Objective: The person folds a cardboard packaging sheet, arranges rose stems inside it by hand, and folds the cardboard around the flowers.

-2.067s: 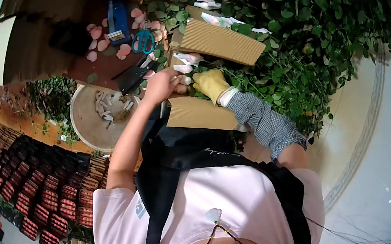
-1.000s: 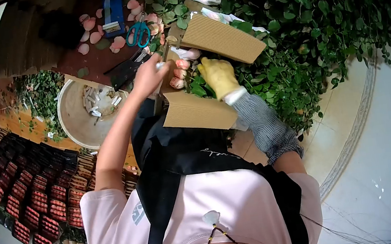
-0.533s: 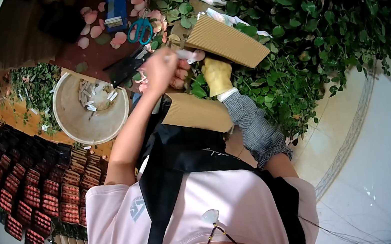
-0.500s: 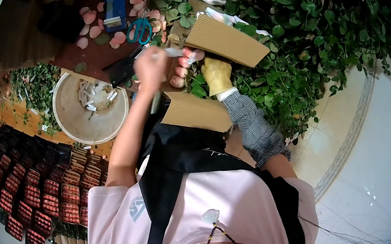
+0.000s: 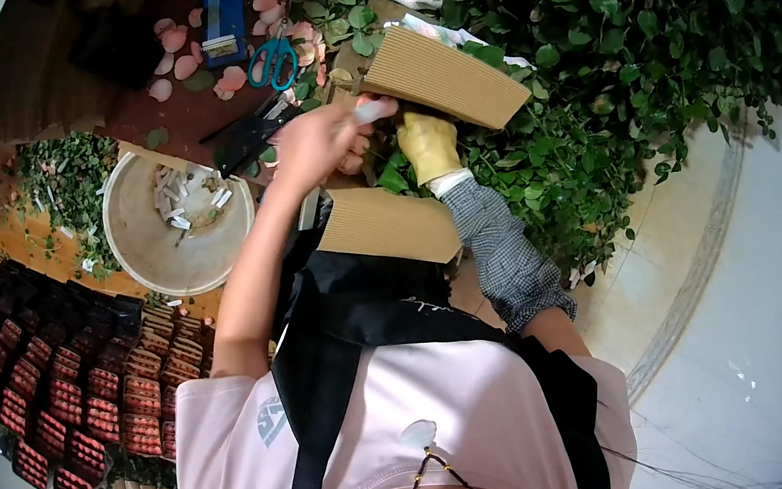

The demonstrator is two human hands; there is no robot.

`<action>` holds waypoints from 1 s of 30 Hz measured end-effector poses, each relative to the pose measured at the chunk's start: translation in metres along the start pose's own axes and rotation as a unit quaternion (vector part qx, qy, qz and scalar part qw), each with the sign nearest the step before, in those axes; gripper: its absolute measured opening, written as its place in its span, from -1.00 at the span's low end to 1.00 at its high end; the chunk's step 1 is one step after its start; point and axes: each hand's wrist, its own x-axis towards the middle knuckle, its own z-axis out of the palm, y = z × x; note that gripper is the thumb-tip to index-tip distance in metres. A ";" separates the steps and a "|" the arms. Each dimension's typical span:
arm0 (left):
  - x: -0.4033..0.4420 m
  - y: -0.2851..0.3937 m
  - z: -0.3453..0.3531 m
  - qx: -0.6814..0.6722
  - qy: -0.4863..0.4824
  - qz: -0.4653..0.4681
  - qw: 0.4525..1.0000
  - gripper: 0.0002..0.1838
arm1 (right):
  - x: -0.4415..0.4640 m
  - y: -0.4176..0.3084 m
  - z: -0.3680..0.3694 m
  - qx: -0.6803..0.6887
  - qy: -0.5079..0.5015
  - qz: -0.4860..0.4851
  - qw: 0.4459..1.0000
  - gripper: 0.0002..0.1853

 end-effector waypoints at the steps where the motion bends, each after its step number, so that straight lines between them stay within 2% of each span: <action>1: -0.013 0.001 -0.026 0.002 0.015 -0.044 0.999 -0.75 | 0.002 0.003 0.001 0.008 -0.002 -0.010 1.000 -0.77; 2: -0.032 -0.011 -0.052 0.043 -0.009 -0.106 0.993 -0.74 | 0.002 0.006 0.002 0.015 -0.004 -0.020 1.000 -0.76; 3: -0.049 -0.006 -0.090 0.109 -0.084 -0.184 0.973 -0.69 | 0.001 0.012 -0.001 0.031 -0.036 -0.036 0.998 -0.75; 5: -0.106 -0.063 -0.125 0.165 -0.075 -0.282 0.942 -0.59 | -0.007 0.015 -0.025 0.133 -0.018 -0.081 0.988 -0.74; 6: -0.130 -0.095 -0.144 0.140 -0.076 -0.330 0.930 -0.50 | -0.018 0.022 -0.034 0.218 0.005 -0.115 0.969 -0.69; 7: -0.162 -0.120 -0.154 0.195 -0.001 -0.270 0.943 -0.36 | -0.024 0.023 -0.054 0.246 -0.078 -0.111 0.960 -0.61; 9: -0.176 -0.121 -0.169 0.332 0.012 -0.269 0.904 -0.31 | -0.035 0.016 -0.088 0.289 -0.121 -0.173 0.934 -0.59; 10: -0.170 -0.115 -0.164 0.281 0.037 -0.287 0.915 -0.40 | -0.036 0.010 -0.095 0.289 -0.124 -0.173 0.933 -0.59; 11: -0.156 -0.105 -0.149 0.184 0.087 -0.268 0.942 -0.49 | -0.038 -0.001 -0.099 0.350 -0.121 -0.221 0.902 -0.61; 12: -0.139 -0.103 -0.130 0.061 0.088 -0.280 0.954 -0.60 | -0.038 -0.010 -0.101 0.409 -0.115 -0.269 0.864 -0.63; 13: -0.117 -0.081 -0.110 -0.007 0.067 -0.253 0.965 -0.66 | -0.037 -0.014 -0.092 0.408 -0.113 -0.270 0.865 -0.63; 14: -0.101 -0.085 -0.085 -0.091 0.040 -0.197 0.975 -0.70 | -0.033 -0.016 -0.075 0.264 -0.139 -0.276 0.914 -0.65; 15: -0.082 -0.064 -0.065 -0.150 0.000 -0.214 0.965 -0.72 | -0.029 -0.018 -0.060 0.113 -0.161 -0.274 0.941 -0.66; 16: -0.067 -0.075 -0.038 -0.282 -0.063 -0.224 0.931 -0.69 | -0.023 -0.022 -0.051 0.111 -0.159 -0.273 0.942 -0.66; 17: -0.051 -0.069 -0.020 -0.204 -0.110 -0.239 0.943 -0.68 | -0.018 -0.026 -0.042 0.066 -0.180 -0.263 0.945 -0.67; 18: -0.041 -0.063 -0.011 -0.073 -0.168 -0.181 0.966 -0.72 | -0.017 -0.029 -0.036 0.021 -0.200 -0.252 0.947 -0.67; 19: -0.034 -0.051 -0.006 -0.068 -0.169 -0.129 0.975 -0.71 | -0.016 -0.030 -0.033 0.017 -0.198 -0.253 0.947 -0.67; 21: -0.027 -0.051 0.010 -0.058 -0.175 -0.111 0.977 -0.70 | -0.021 -0.029 -0.028 0.014 -0.163 -0.238 0.957 -0.67; 22: -0.024 -0.052 0.015 0.017 -0.225 -0.101 0.969 -0.68 | -0.023 -0.026 -0.026 0.026 -0.137 -0.246 0.959 -0.69; 23: -0.024 -0.053 0.018 0.014 -0.226 -0.100 0.969 -0.68 | -0.027 -0.021 -0.024 0.023 -0.138 -0.244 0.960 -0.69; 25: -0.021 -0.059 0.019 -0.099 -0.285 -0.117 0.946 -0.63 | -0.029 -0.013 -0.024 0.095 -0.122 -0.249 0.956 -0.67; 26: -0.025 -0.056 0.014 -0.202 -0.281 -0.130 0.929 -0.56 | -0.032 -0.011 -0.034 0.156 -0.105 -0.246 0.951 -0.66; 27: -0.029 -0.053 0.010 -0.202 -0.280 -0.131 0.929 -0.56 | -0.036 -0.008 -0.035 0.157 -0.106 -0.247 0.950 -0.66; 29: -0.032 -0.046 0.004 -0.331 -0.289 -0.119 0.890 -0.56 | -0.041 -0.002 -0.034 0.276 -0.157 -0.170 0.933 -0.62; 30: -0.032 -0.044 0.004 -0.364 -0.287 -0.145 0.874 -0.60 | -0.041 -0.001 -0.034 0.275 -0.161 -0.170 0.932 -0.62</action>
